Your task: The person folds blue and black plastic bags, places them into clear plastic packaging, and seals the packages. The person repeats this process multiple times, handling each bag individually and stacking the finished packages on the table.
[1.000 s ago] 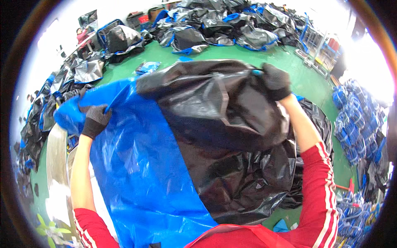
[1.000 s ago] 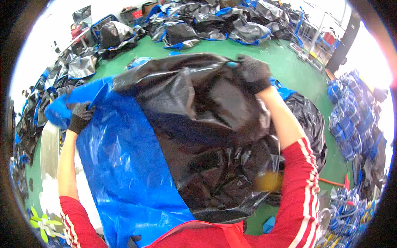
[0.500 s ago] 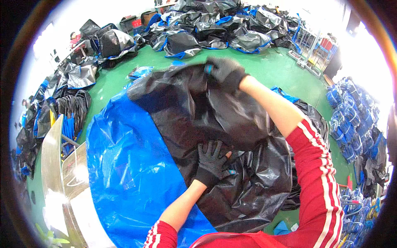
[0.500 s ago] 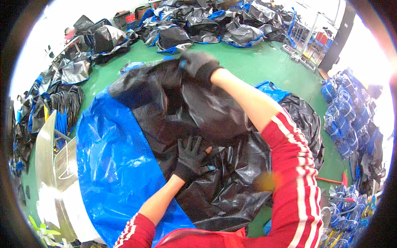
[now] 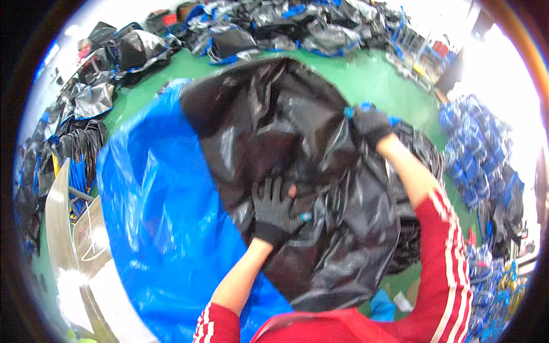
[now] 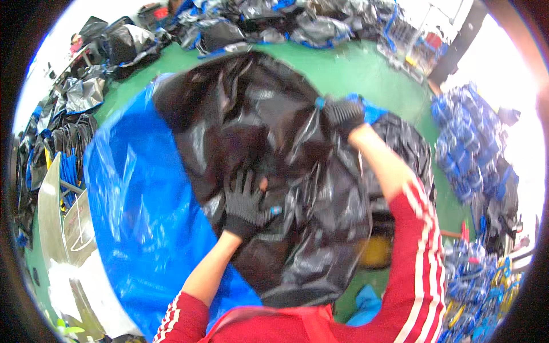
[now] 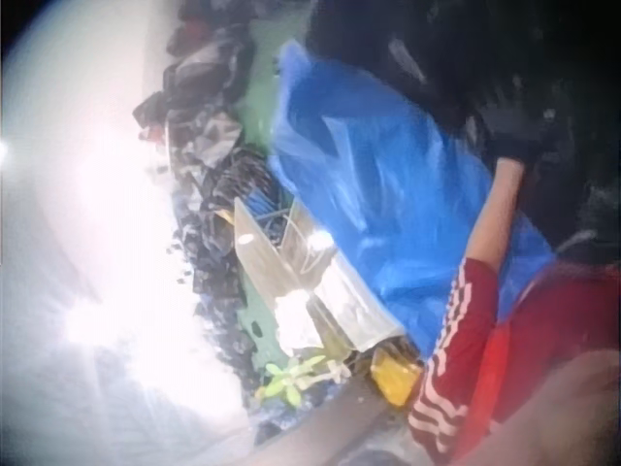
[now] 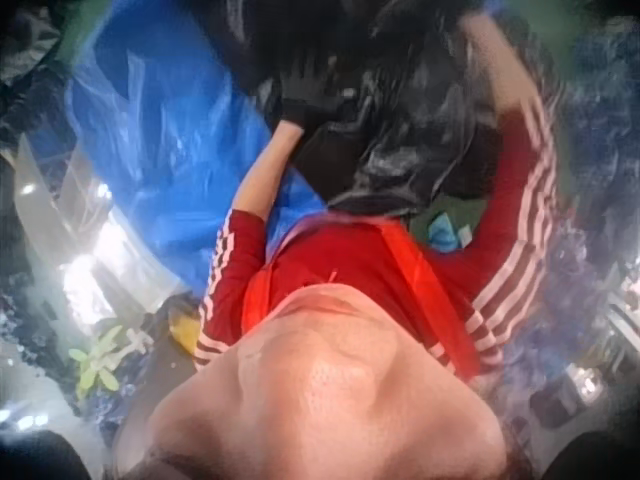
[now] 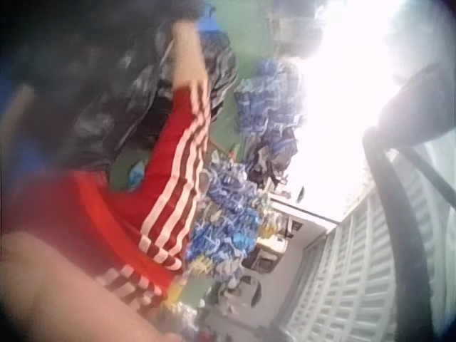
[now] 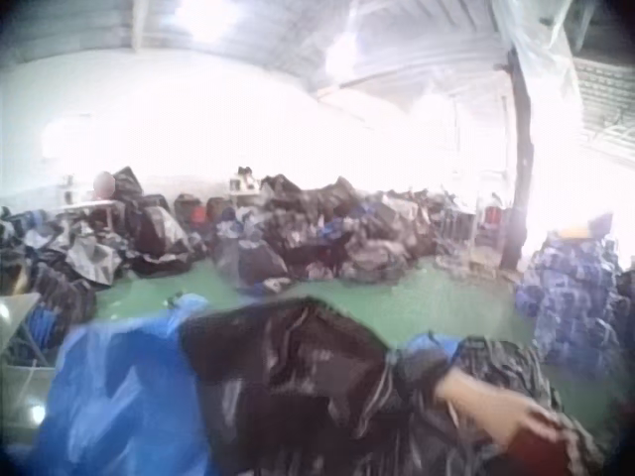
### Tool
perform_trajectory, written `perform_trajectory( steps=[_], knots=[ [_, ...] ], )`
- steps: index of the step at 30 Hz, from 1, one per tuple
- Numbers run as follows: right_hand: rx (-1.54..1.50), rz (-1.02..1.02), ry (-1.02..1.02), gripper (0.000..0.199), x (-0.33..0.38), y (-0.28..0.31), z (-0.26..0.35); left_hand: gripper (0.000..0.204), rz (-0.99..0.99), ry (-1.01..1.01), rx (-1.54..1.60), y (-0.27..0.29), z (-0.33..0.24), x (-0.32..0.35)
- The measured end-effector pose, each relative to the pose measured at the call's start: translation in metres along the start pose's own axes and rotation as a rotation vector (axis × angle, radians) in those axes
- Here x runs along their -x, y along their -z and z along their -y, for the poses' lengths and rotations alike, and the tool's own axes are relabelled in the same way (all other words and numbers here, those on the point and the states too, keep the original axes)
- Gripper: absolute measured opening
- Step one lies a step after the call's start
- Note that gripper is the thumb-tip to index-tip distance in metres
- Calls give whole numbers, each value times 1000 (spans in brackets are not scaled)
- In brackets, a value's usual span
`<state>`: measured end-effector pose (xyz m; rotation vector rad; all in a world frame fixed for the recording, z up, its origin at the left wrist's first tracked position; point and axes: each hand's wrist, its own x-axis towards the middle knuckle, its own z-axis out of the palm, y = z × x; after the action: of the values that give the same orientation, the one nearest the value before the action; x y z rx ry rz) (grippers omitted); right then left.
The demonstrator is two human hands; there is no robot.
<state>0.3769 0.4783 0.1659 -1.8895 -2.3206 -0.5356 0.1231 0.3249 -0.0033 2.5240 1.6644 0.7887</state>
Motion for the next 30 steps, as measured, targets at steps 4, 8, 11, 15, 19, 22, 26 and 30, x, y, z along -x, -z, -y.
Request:
perform_trajectory(
  steps=[4,8,11,15,19,22,26,30],
  knots=[
    [-257,-170,-359,34,2,43,-4,81,48,-3,-54,2,-4,-2],
    [-195,-298,623,43,79,22,50,78,15,7,-48,-1,-11,-3],
    [-157,107,374,56,95,-59,52,76,50,29,-37,-2,-14,1],
    [-337,50,229,54,36,-92,17,76,42,27,-69,-3,-4,4],
    [-122,-263,-56,88,-40,-48,28,78,305,8,-29,2,5,-8],
    [-622,-146,37,115,-113,-26,66,76,364,-113,-56,17,-3,-19],
    [-315,4,428,96,-195,-25,111,69,335,-208,-18,66,-3,-3],
    [-405,-240,320,69,-154,37,144,70,634,57,-290,113,50,55]
  ],
)
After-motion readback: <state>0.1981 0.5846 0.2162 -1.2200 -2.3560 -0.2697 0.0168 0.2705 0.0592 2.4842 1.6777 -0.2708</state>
